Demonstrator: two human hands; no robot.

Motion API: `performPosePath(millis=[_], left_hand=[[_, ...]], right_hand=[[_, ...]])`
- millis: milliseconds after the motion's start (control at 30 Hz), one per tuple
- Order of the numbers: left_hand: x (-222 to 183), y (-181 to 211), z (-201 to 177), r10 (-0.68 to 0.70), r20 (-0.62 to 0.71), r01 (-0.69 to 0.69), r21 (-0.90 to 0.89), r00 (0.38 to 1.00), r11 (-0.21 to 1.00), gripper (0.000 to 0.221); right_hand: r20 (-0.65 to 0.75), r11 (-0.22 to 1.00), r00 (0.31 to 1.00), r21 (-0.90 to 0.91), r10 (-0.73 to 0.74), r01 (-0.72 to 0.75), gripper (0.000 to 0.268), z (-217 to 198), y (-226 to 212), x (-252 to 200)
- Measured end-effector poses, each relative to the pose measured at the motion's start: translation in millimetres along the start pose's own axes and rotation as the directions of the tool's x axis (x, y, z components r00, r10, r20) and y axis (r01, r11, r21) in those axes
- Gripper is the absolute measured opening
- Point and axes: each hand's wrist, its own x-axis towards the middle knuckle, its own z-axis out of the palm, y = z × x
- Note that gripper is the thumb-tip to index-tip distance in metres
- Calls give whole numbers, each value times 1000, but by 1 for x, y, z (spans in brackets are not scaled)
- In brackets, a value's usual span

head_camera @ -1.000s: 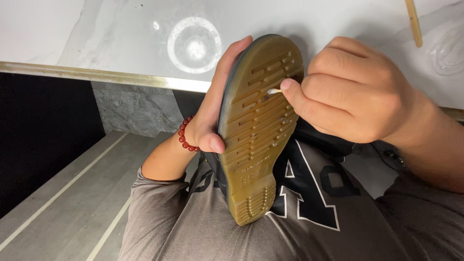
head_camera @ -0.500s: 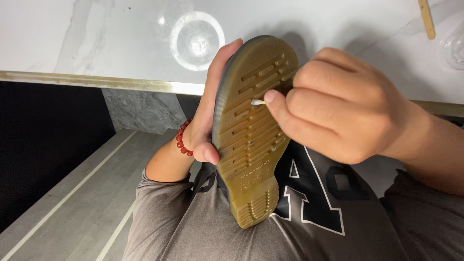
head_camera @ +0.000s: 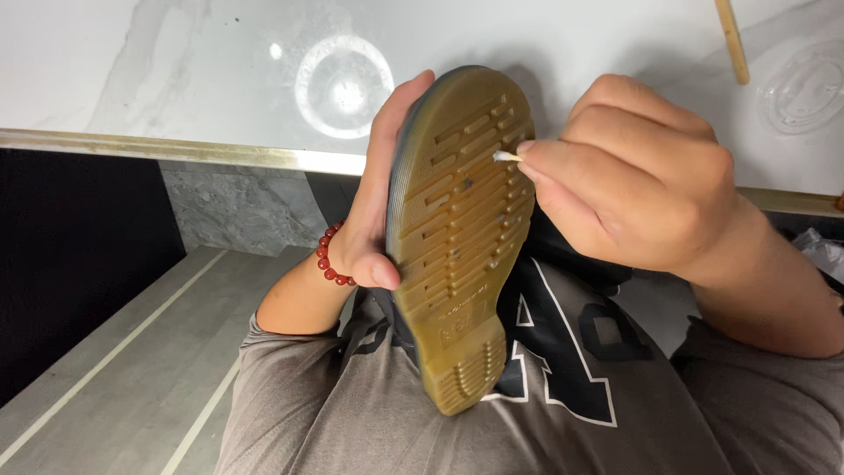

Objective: The person applies glue into a small hole in a boot sole using a cotton swab, carefully rotating the swab to coat the inner edges.

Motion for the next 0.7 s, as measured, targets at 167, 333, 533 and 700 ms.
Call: performPosePath(millis=[167,333,533,700], left_hand=[[-9,-14,8,174,-14,-164,279,985,946,140],[-24,-20,13,215,117,-241,303,970,922,146],[-19,-23,17,253,188,-302,313,949,901,150],[-11,-22,16,297,179,-340,321,938,884,147]], right_hand=[[-14,992,992,46,122,-122,18,-2,-16,-3],[9,971,983,153,184,-183,16,3,-32,-9],[-53,937,961,242,271,-251,18,11,-41,-19],[-18,870,905,287,424,-402,23,11,-46,-26]])
